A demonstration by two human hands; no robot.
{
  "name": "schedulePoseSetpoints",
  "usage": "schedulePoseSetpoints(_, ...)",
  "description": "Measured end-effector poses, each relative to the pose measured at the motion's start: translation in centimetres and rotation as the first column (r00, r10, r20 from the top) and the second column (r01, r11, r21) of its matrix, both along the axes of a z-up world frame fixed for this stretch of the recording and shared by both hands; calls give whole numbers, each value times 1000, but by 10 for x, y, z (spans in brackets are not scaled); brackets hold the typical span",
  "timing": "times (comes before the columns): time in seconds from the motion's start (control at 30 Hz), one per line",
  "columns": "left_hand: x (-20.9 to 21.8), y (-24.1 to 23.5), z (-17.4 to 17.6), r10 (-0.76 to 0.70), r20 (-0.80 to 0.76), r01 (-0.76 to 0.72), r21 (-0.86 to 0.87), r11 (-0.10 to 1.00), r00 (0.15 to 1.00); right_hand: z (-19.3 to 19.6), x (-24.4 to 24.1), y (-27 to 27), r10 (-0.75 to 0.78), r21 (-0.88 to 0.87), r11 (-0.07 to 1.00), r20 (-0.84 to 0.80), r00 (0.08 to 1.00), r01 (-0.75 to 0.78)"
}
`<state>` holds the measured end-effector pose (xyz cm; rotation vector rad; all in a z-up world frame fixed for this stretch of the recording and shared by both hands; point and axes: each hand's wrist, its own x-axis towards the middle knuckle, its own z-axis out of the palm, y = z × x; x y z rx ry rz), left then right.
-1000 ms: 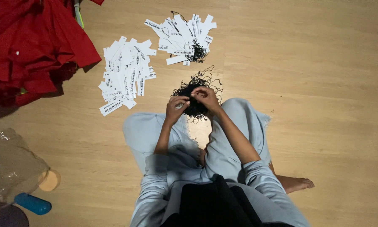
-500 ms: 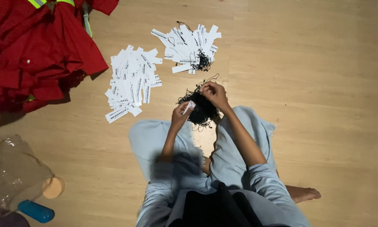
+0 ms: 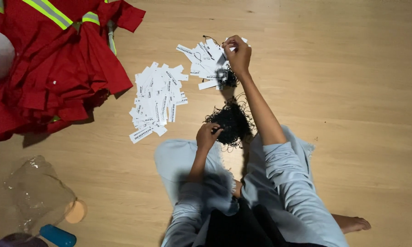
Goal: The person sits on the floor and repeatedly picks up white paper tags and black elastic cords. They thread the cord through the tag and tie a knot to secure them together, placing the finished items into a growing pile.
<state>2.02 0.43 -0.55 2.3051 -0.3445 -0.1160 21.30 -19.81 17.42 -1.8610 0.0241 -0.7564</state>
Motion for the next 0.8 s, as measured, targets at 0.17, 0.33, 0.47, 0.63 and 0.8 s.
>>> schedulePoseSetpoints(0.17,0,-1,10,-14,-27,12,-53,999,1000,-106,21,-16,-137,-104,988,-219,966,116)
schedulePoseSetpoints(0.33,1,-2,12,4,-22,-7,-138,990,1000,-210,-3,-19,-26,-75,997,-631,776,-27)
schedulePoseSetpoints(0.47,3,-3,7,74,-118,-92,-155,984,990,-220,-55,-6,98,-38,985,-669,737,-166)
schedulePoseSetpoints(0.63,5,-3,2,140,-277,-205,-224,953,951,-186,-120,8,322,-34,912,-560,764,-409)
schedulePoseSetpoints(0.8,8,-3,-2,201,-249,-259,-228,939,947,-136,-166,23,520,30,815,-479,707,-579)
